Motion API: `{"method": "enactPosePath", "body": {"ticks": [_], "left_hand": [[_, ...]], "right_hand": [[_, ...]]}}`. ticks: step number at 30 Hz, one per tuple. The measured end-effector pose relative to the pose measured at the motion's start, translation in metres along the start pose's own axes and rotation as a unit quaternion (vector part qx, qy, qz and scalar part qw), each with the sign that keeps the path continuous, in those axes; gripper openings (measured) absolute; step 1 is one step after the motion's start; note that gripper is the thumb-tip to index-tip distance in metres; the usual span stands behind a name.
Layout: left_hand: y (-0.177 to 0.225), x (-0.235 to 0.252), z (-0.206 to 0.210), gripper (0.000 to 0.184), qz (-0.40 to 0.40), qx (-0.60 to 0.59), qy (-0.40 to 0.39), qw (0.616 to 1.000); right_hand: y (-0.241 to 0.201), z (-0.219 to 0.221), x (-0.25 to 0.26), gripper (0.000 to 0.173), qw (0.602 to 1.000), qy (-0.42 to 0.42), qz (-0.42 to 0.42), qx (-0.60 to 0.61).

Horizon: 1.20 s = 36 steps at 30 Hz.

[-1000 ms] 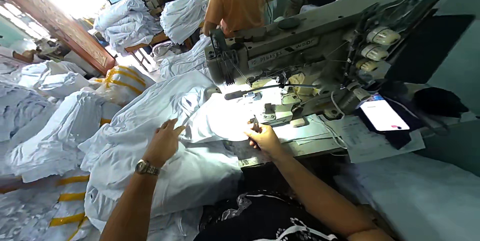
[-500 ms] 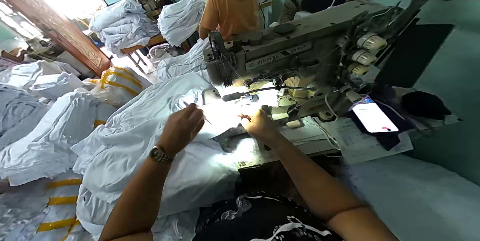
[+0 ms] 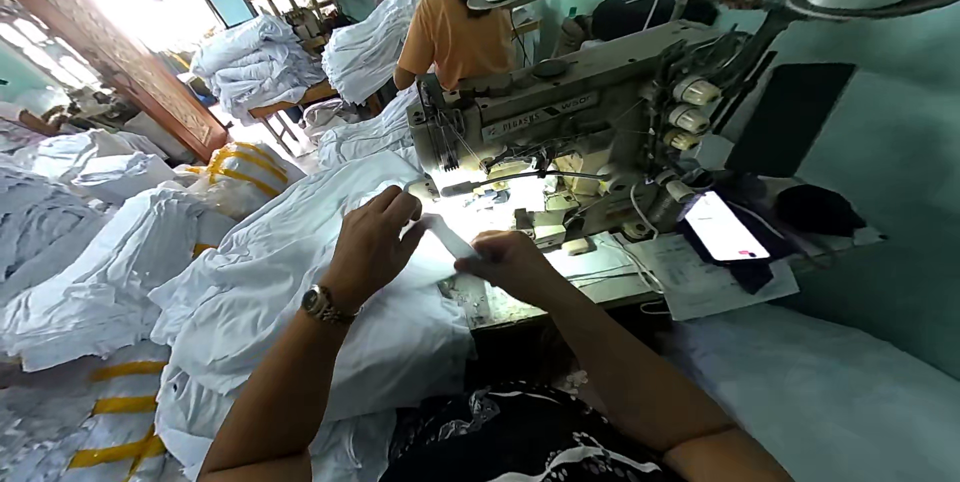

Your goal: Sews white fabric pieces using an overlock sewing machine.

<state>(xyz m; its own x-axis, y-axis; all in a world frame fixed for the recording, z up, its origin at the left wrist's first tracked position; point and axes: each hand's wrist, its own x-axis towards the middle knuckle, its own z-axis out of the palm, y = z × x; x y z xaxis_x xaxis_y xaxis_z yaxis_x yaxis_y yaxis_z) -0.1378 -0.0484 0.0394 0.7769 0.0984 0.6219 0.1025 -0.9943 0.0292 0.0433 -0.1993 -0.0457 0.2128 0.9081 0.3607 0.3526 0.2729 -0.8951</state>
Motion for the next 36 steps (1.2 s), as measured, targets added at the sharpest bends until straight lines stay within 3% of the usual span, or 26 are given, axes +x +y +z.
{"method": "enactPosePath", "body": {"ticks": [4,8,12,16,21,27,30,33,35,36], "left_hand": [[0.003,0.005,-0.004,0.02,0.011,-0.179,-0.19,0.965],[-0.004,0.02,0.001,0.019,0.057,-0.226,-0.305,0.923],[-0.021,0.031,-0.022,0.018,0.04,-0.264,-0.309,0.913],[-0.023,0.032,-0.034,0.017,0.014,-0.239,-0.279,0.93],[-0.032,0.034,-0.037,0.02,-0.007,-0.243,-0.29,0.926],[-0.038,0.041,-0.041,0.017,0.008,-0.249,-0.312,0.917],[-0.032,0.046,-0.038,0.012,-0.022,-0.275,-0.351,0.895],[-0.033,0.049,-0.033,0.013,-0.043,-0.105,-0.366,0.924],[-0.029,0.044,-0.026,0.019,-0.06,0.044,-0.378,0.923],[-0.027,0.041,-0.023,0.025,-0.054,0.059,-0.381,0.921]], "right_hand": [[-0.016,0.004,-0.022,0.032,0.988,-0.05,-0.147,-0.016],[-0.008,-0.002,-0.012,0.031,0.989,-0.071,-0.123,-0.044],[0.03,-0.002,0.008,0.037,0.981,0.092,-0.067,-0.159],[0.055,0.01,0.021,0.025,0.968,0.14,-0.075,-0.195],[0.057,0.012,0.028,0.021,0.971,0.118,-0.08,-0.194],[0.055,-0.004,0.042,0.015,0.984,0.019,0.013,-0.176],[0.054,-0.006,0.039,0.027,0.991,-0.013,0.059,-0.118],[0.057,-0.006,0.022,0.027,0.993,-0.04,0.108,-0.036],[0.063,-0.002,0.012,0.025,0.994,-0.032,0.103,-0.018],[0.063,0.0,0.009,0.027,0.995,-0.031,0.094,-0.02]]}}
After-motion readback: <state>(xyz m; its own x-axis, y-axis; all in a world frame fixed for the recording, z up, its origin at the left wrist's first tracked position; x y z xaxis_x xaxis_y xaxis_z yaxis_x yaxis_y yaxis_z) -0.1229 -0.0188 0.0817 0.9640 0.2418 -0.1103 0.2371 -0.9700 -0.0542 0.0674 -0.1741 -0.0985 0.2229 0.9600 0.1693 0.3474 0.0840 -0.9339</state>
